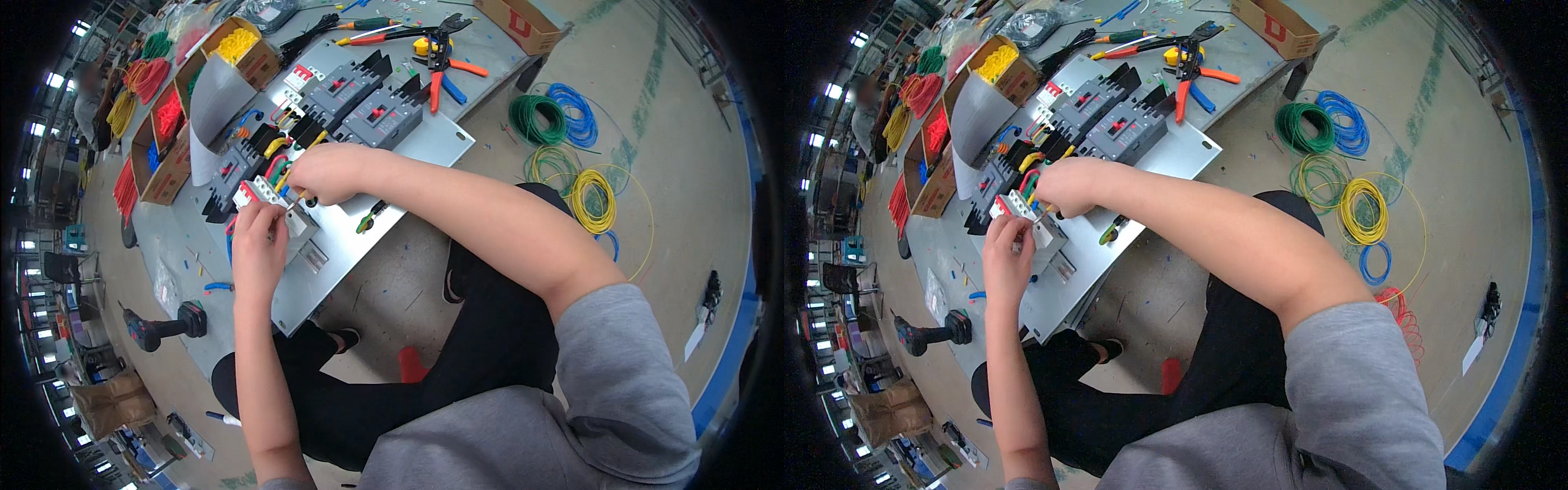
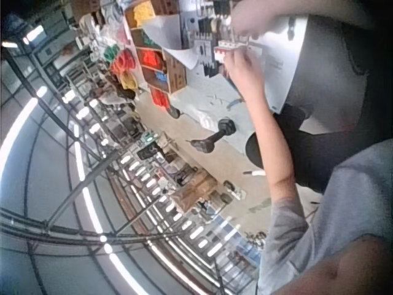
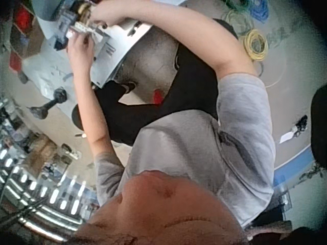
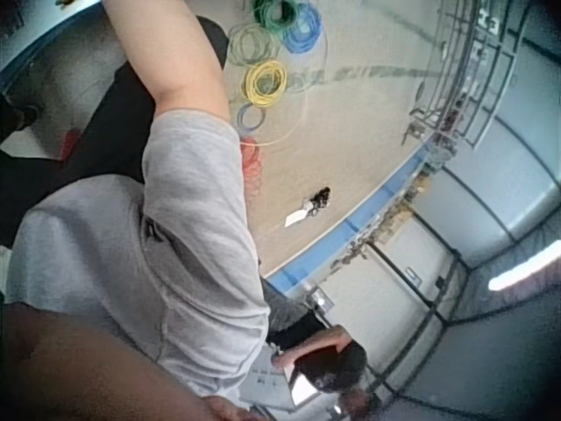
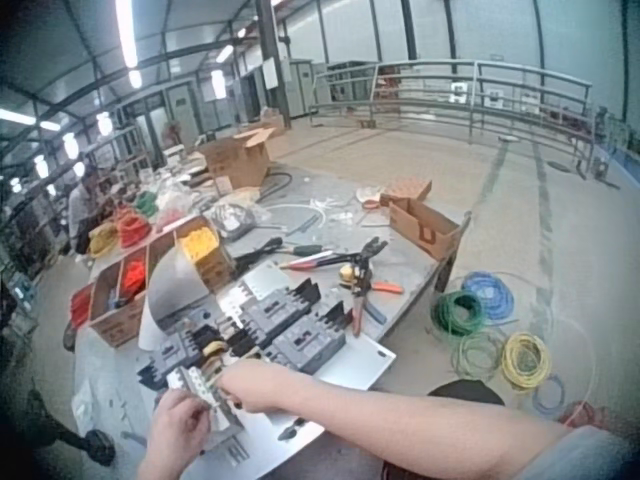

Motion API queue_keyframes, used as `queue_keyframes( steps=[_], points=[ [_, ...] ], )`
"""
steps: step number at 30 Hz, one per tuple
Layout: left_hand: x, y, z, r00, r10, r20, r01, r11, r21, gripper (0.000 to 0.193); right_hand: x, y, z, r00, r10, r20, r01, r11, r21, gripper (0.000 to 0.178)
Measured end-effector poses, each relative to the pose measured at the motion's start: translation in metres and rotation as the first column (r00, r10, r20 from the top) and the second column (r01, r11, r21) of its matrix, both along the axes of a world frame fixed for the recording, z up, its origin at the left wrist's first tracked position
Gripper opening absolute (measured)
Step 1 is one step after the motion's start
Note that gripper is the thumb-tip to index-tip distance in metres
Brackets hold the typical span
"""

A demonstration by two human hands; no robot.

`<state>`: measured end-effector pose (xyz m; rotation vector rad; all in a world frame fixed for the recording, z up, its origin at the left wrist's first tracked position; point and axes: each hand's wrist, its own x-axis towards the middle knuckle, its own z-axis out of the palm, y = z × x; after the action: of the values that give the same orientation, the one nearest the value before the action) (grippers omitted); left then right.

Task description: The person sits on the floor and wires an electrical panel by stripping wire ends, inserting them into terminal blocks, and tightening screws. They use pliers and a screwdriver to secure multiple colored wires into the panel.

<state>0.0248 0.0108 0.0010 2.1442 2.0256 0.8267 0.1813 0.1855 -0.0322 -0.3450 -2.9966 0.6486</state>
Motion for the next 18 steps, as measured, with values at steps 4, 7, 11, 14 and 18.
queue_keyframes(
  steps=[4, 7, 11, 14, 18],
  points=[
    [-0.003, 0.0, -0.003, 0.999, 0.001, -0.039, -0.001, 1.0, 0.011, 0.011, 0.0, -0.001, 0.005, 1.0, -0.006, 0.025, 0.006, 1.0, -0.004, 0.018],
    [-0.004, 0.001, -0.001, 0.996, -0.031, -0.084, 0.032, 0.999, 0.013, 0.011, 0.001, -0.002, 0.008, 0.999, -0.016, 0.038, 0.017, 1.0, -0.02, 0.018],
    [0.0, 0.001, 0.007, 0.992, -0.032, -0.118, 0.028, 0.999, -0.038, 0.011, 0.005, -0.007, 0.014, 0.997, -0.053, 0.054, 0.055, 0.998, -0.039, 0.013],
    [0.003, 0.004, 0.007, 0.995, -0.028, -0.096, 0.023, 0.998, -0.06, 0.009, 0.005, -0.004, 0.012, 0.999, -0.04, 0.036, 0.041, 0.998, -0.041, 0.016],
    [0.005, 0.009, 0.005, 0.999, 0.036, -0.019, -0.038, 0.993, -0.108, 0.008, 0.005, -0.003, 0.007, 0.999, -0.033, 0.012, 0.034, 0.999, -0.028, 0.015]
  ],
)
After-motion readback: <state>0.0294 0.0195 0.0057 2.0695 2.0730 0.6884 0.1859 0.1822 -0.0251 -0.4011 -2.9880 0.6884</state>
